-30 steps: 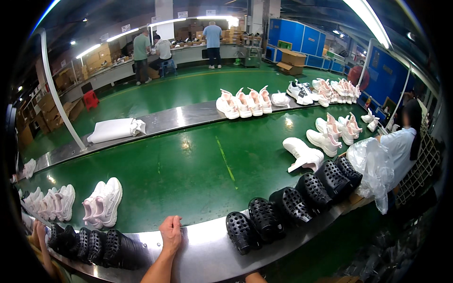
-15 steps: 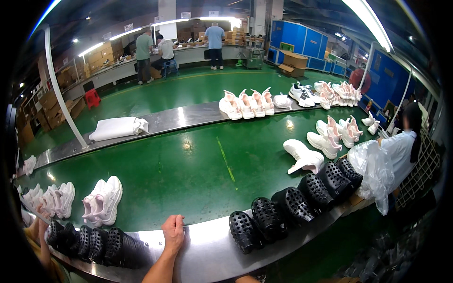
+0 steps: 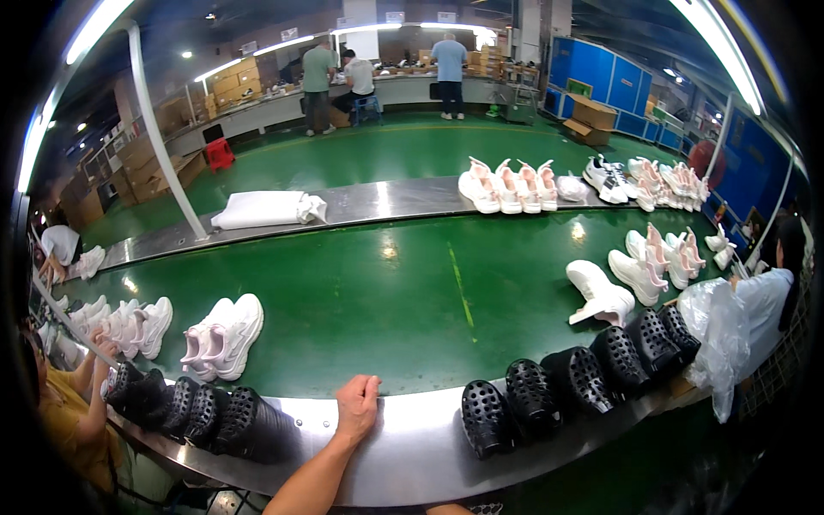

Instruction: The person inserts black plastic shoe trees into white sneakers moving along a conveyor belt. The person picks up each shoe tree, places it inside a sneaker, and then moves to the next pair. The process is repeated for multiple pairs of sneakers.

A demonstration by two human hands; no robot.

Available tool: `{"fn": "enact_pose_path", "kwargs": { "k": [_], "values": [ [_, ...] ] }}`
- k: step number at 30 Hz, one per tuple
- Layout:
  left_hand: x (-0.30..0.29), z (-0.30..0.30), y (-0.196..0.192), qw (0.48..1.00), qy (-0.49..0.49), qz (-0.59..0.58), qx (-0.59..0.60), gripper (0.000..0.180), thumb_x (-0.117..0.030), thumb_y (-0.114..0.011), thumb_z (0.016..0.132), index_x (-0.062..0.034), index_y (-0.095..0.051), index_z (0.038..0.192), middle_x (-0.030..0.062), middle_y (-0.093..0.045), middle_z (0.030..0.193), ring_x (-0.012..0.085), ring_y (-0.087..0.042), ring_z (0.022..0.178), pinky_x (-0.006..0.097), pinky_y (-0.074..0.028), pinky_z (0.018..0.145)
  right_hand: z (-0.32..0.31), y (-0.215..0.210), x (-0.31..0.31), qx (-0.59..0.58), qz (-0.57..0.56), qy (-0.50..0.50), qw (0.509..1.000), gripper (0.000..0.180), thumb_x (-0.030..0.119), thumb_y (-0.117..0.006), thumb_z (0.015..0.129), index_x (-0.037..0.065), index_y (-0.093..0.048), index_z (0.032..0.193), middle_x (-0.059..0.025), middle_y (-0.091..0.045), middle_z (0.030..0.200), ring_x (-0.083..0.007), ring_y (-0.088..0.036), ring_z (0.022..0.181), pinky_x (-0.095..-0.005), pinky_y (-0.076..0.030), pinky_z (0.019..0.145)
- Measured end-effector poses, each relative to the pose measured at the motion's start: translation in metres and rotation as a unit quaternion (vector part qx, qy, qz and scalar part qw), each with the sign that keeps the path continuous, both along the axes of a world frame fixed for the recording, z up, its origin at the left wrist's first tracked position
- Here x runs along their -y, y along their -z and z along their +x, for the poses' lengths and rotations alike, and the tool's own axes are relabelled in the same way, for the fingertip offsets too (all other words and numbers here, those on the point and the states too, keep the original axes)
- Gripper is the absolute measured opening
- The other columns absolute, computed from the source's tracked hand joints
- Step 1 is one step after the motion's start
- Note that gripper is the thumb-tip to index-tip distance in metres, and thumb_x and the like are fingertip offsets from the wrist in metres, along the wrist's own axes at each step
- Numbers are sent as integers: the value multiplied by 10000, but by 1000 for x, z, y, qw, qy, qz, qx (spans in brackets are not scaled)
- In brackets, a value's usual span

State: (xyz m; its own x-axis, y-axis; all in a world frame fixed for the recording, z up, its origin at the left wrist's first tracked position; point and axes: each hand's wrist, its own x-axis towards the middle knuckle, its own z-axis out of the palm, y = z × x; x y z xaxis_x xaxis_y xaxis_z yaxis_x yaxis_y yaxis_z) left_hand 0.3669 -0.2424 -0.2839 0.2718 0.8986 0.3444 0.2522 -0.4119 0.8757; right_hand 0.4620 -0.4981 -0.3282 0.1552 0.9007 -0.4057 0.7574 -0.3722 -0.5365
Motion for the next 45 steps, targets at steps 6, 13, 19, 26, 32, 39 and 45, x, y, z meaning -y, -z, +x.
{"fn": "enact_pose_path", "kwargs": {
  "k": [6, 13, 19, 26, 32, 39, 45],
  "values": [
    [0, -2, -6, 1000, 12, -20, -5, 233, -212, -623, 992, -7, -671, 890, 164, -656, 809, 338, -626, 741, 415, -492, 685, -2, 2, -3, 3, -6, -22, 1000, 429, 355, -523, 1009, 1, -689, 1187, -231, -685, 1210, -385, -628, 1184, -493, -500, 996],
    [-1, -4, -1, 999, 19, -17, 22, 249, -229, -620, 997, -12, -668, 885, 158, -642, 796, 340, -620, 735, 414, -490, 678, -21, 22, 23, -59, 31, -146, 987, 425, 351, -524, 1011, 2, -689, 1188, -229, -686, 1209, -383, -629, 1183, -490, -501, 995],
    [-3, -5, 4, 999, 9, -17, 38, 238, -224, -629, 992, -15, -671, 888, 160, -649, 806, 340, -621, 721, 409, -493, 666, -25, -147, 0, -237, -64, -180, 953, 383, 315, -539, 1015, 12, -682, 1202, -218, -706, 1142, -362, -664, 1110, -463, -508, 977],
    [-5, -9, 4, 989, 15, -112, 99, 272, -246, -643, 1003, 0, -678, 892, 101, -624, 707, 188, -566, 622, 345, -470, 603, -27, -109, -149, -215, 345, 263, 875, 209, 189, -596, 1034, 0, -652, 1105, -33, -695, 922, -103, -620, 779, -272, -523, 722],
    [-19, -4, 10, 990, 45, -80, 107, 368, -272, -606, 998, 16, -548, 776, 97, -526, 651, 168, -478, 625, 365, -432, 586, 5, -45, -223, -133, 440, 293, 838, 270, 253, -591, 1028, -9, -636, 979, -82, -618, 782, -155, -550, 724, -335, -484, 683],
    [-18, -15, -17, 986, 51, -116, 112, 295, -272, -661, 970, 20, -703, 963, 56, -667, 741, 124, -623, 687, 286, -519, 650, -10, -60, -225, -163, 448, 241, 845, 210, 186, -623, 996, -20, -662, 987, -151, -693, 814, -227, -633, 663, -369, -512, 635],
    [-8, -14, -14, 993, 53, -48, 96, 227, -196, -667, 968, 29, -692, 965, 62, -662, 764, 125, -587, 688, 281, -491, 643, -11, -57, -214, -159, 426, 234, 860, 198, 190, -615, 999, -4, -658, 997, -145, -686, 803, -224, -629, 664, -368, -507, 625]
  ]
}}
